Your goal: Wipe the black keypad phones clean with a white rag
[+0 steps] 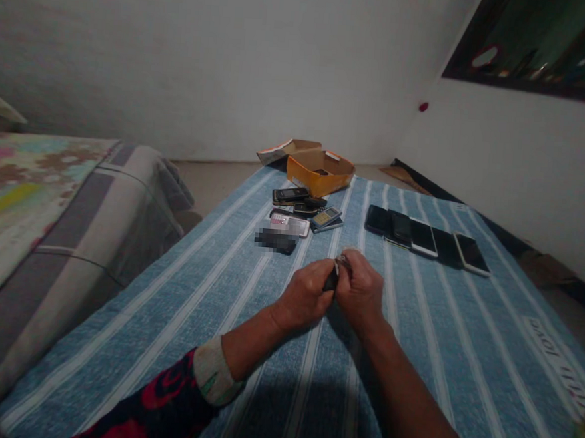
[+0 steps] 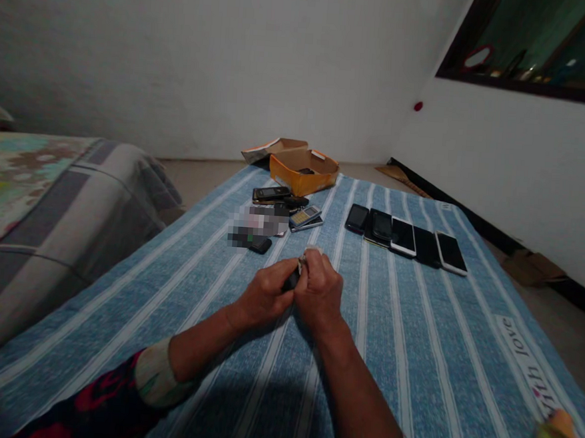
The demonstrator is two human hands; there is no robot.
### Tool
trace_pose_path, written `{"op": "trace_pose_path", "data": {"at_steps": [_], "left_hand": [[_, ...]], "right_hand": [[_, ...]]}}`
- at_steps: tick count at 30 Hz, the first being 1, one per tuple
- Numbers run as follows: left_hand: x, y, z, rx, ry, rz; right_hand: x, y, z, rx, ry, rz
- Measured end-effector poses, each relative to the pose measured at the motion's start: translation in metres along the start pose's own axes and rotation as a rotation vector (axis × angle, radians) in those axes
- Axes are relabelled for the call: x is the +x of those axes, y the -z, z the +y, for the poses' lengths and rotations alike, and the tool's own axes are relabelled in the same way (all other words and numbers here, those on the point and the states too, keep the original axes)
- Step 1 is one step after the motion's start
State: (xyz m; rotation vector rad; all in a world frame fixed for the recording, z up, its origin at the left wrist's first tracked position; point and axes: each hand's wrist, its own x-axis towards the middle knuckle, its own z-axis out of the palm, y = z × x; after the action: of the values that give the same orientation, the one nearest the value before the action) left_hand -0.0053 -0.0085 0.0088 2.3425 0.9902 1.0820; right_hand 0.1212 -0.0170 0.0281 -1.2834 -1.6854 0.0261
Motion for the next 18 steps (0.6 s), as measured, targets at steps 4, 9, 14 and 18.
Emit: {"op": "trace_pose_path", "data": {"at_steps": [4,9,14,18], "left_hand": [[-0.001,0.000,0.002,0.016,-0.060,-0.046],[0.000,0.007,0.000,0.016,0.020,-0.018],[0.002,0.011,-0.002,-0.031,0.073,-0.010],[0.002,0.011,-0.002,-0.034,0.087,0.002]], "right_hand": [[0.007,0.001,0.006,0.131,-0.171,0.037],[0.011,0.019,0.021,0.624,-0.430,-0.164],[0.008,0.030,0.015,0.494,-0.097,-0.370],[0.004,0.021,0.005,0.264,0.082,-0.267]]}}
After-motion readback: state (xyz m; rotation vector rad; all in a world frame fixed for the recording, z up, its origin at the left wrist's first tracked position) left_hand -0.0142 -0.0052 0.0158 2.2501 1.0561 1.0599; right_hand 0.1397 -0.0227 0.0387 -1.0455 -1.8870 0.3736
